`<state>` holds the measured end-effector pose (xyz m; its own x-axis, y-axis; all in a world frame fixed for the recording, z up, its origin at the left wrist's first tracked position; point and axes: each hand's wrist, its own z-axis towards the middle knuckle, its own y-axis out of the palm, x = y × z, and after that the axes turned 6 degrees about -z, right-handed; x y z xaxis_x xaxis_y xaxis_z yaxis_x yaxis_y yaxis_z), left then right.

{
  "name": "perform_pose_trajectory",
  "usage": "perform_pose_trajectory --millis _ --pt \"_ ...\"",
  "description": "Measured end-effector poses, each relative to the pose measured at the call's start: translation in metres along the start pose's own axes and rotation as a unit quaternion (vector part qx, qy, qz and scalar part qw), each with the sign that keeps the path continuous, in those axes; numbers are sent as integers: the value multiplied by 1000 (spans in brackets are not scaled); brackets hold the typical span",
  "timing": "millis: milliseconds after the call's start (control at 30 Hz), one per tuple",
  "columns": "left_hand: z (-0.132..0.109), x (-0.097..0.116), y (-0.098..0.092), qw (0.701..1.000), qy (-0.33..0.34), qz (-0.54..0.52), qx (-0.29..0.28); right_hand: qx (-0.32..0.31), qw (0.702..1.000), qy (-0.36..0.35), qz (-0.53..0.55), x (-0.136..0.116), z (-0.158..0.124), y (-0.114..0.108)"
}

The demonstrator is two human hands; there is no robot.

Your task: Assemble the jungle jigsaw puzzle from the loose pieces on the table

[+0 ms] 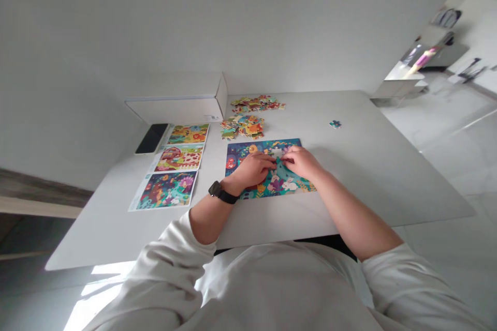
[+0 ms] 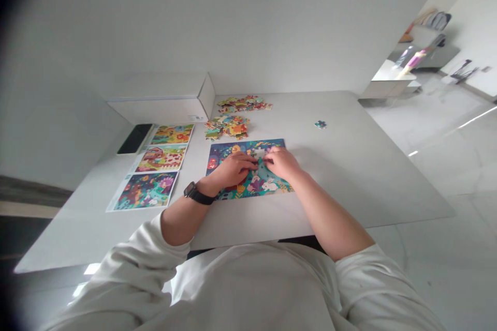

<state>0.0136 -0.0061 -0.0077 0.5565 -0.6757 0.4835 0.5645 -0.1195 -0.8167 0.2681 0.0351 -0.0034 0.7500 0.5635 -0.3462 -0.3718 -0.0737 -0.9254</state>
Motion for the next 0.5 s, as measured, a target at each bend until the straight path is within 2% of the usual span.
perform_pose_trajectory --millis 133,233,333,500 --pt "0 1 -6 1000 3 2 31 50 996 38 59 2 0 -15" --pt "-1 3 -12 998 -5 -1 56 110 985 89 104 17 3 -33" --pt "-2 3 -15 996 -11 -9 83 150 970 159 107 46 10 -54" --pt "-3 -3 -12 996 -10 -15 89 171 930 322 44 116 21 -91"
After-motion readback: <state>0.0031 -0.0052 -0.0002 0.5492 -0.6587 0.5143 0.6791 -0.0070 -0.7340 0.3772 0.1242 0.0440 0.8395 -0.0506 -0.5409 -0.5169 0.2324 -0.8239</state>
